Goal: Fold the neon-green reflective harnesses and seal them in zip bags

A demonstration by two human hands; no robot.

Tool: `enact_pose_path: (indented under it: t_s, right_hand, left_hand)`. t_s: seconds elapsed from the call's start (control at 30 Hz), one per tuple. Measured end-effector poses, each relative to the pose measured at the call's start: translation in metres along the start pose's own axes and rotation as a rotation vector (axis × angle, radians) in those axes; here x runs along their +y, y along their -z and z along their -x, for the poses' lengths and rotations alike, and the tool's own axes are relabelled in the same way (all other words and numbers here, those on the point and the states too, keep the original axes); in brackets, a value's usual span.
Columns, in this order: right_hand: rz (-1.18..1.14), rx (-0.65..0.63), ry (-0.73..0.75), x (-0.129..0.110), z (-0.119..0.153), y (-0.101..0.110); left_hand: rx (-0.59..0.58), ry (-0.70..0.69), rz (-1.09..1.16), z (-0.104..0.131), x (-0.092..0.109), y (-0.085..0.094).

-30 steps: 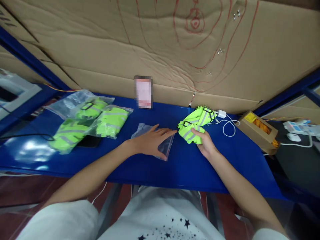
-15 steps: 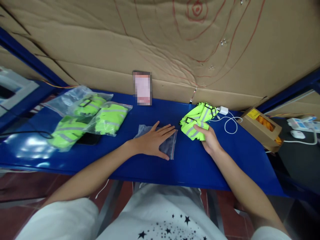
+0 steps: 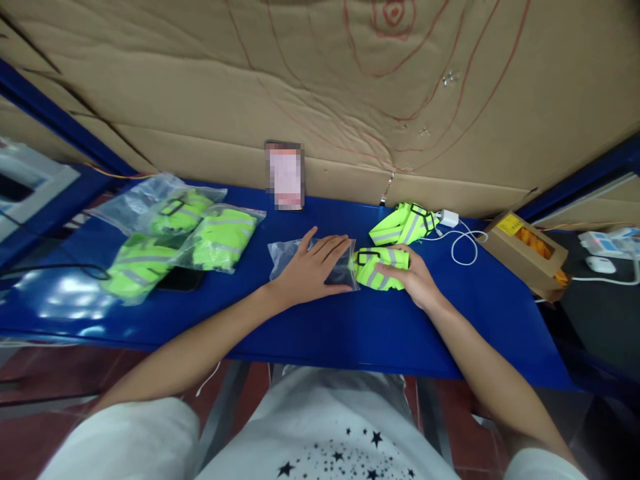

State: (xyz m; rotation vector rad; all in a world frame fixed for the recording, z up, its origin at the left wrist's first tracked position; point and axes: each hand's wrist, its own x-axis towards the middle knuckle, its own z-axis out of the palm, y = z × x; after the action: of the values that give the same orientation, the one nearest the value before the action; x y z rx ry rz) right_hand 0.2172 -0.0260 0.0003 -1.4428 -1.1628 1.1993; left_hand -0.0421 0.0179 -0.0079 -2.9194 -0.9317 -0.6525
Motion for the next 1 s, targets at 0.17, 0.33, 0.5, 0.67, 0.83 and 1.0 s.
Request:
enact_pose_path:
  t_s: [0.17, 0.33, 0.5, 0.67, 0.83, 1.0]
  right_hand:
    - [0.226, -0.064, 0.151, -0.007, 0.012, -0.005]
    - [0.337, -0.086, 0.300, -0.009, 0.018, -0.006]
    - [0.364, -0.097, 0.377, -0.013, 0.024, -0.004]
    - [0.343, -0.169, 0.425, -0.012, 0.029, -0.004]
    - [0.365, -0.218, 0.347, -0.007, 0.028, -0.006]
    - [0.295, -0.152, 0.300, -0.004, 0.023, -0.011]
  left_hand:
    - [0.011, -0.023, 0.007, 0.000, 0.016, 0.000]
    - [-0.080, -0.093, 0.124, -0.003, 0.020, 0.013]
    - [-0.068, 0.049, 0.116, -0.017, 0.018, 0.033]
    - [-0.322, 0.192, 0.296, -0.030, 0.027, 0.040]
    - [-0.436, 0.213, 0.426, -0.034, 0.034, 0.041]
    - [-0.410, 0.245, 0.524, -0.034, 0.031, 0.038]
